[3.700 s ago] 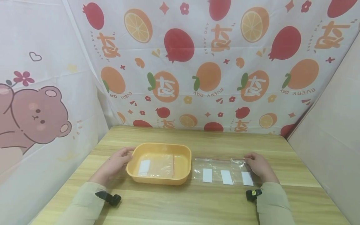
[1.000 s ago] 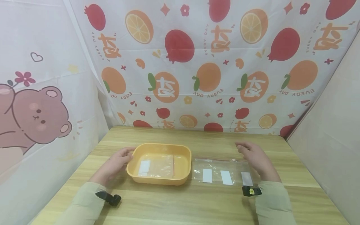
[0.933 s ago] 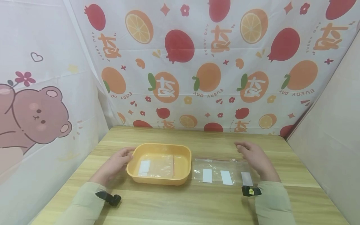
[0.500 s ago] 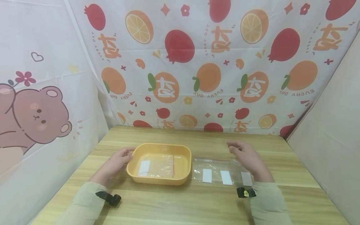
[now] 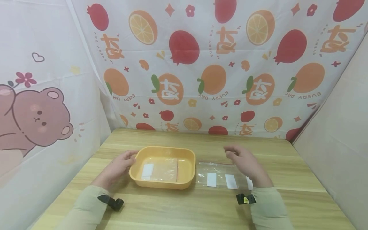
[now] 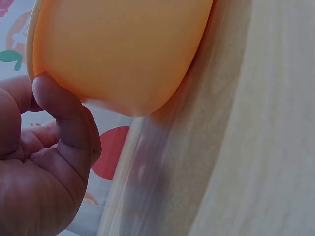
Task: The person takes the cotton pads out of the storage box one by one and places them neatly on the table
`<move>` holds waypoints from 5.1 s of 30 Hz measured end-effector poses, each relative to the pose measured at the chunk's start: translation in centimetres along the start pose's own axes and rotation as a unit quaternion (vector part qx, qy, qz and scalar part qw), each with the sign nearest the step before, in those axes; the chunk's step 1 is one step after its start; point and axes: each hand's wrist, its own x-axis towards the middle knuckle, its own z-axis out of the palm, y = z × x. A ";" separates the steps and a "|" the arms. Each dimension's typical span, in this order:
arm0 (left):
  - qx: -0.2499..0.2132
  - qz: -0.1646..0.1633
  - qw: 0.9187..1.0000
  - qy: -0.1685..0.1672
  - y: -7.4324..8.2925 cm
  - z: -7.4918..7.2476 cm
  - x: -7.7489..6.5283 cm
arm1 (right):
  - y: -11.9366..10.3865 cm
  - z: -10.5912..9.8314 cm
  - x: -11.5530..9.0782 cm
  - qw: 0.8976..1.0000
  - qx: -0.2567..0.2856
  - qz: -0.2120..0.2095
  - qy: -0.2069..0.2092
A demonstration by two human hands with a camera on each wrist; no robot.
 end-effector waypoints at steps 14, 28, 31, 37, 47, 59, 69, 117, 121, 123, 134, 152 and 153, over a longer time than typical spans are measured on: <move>0.006 -0.007 1.000 0.003 0.3 0.0 -0.3 | -1.4 2.5 0.6 1.000 0.007 -0.003 -0.017; -0.012 -0.007 1.000 0.006 -0.2 0.2 0.0 | -3.3 6.7 1.9 0.995 0.065 -0.024 -0.068; -0.015 -0.004 1.000 0.004 -0.2 0.2 0.0 | -3.6 7.4 2.3 0.995 0.071 -0.022 -0.070; -0.016 -0.002 1.000 0.009 -0.2 0.2 -0.1 | -3.9 8.8 3.3 0.992 0.094 -0.025 -0.081; -0.018 -0.008 1.000 0.006 -0.1 0.3 0.0 | -4.8 10.8 4.6 0.993 0.079 -0.015 -0.092; -0.020 -0.009 1.000 0.010 -0.1 0.3 -0.1 | -6.3 13.3 6.5 0.989 0.068 -0.005 -0.130; -0.020 -0.010 1.000 0.010 0.0 0.2 -0.2 | -7.1 15.7 7.6 0.990 0.058 0.018 -0.130; -0.019 -0.014 1.000 0.009 0.2 0.2 -0.3 | -6.5 18.7 9.4 0.983 0.115 0.076 -0.121; -0.013 -0.010 1.000 0.004 0.3 0.2 -0.3 | -6.4 19.0 9.4 0.981 0.119 0.077 -0.128; -0.011 -0.008 1.000 0.004 0.3 0.2 -0.3 | -6.4 19.0 9.3 0.980 0.123 0.078 -0.135; -0.015 -0.005 1.000 0.010 0.0 0.2 0.0 | -6.7 19.7 8.8 0.966 0.164 0.077 -0.184; -0.006 -0.002 1.000 0.011 0.0 0.1 0.0 | -6.9 20.1 8.2 0.971 0.043 0.010 -0.233; -0.007 -0.002 1.000 0.011 0.0 0.1 0.0 | -7.0 20.1 8.1 0.973 0.030 0.005 -0.231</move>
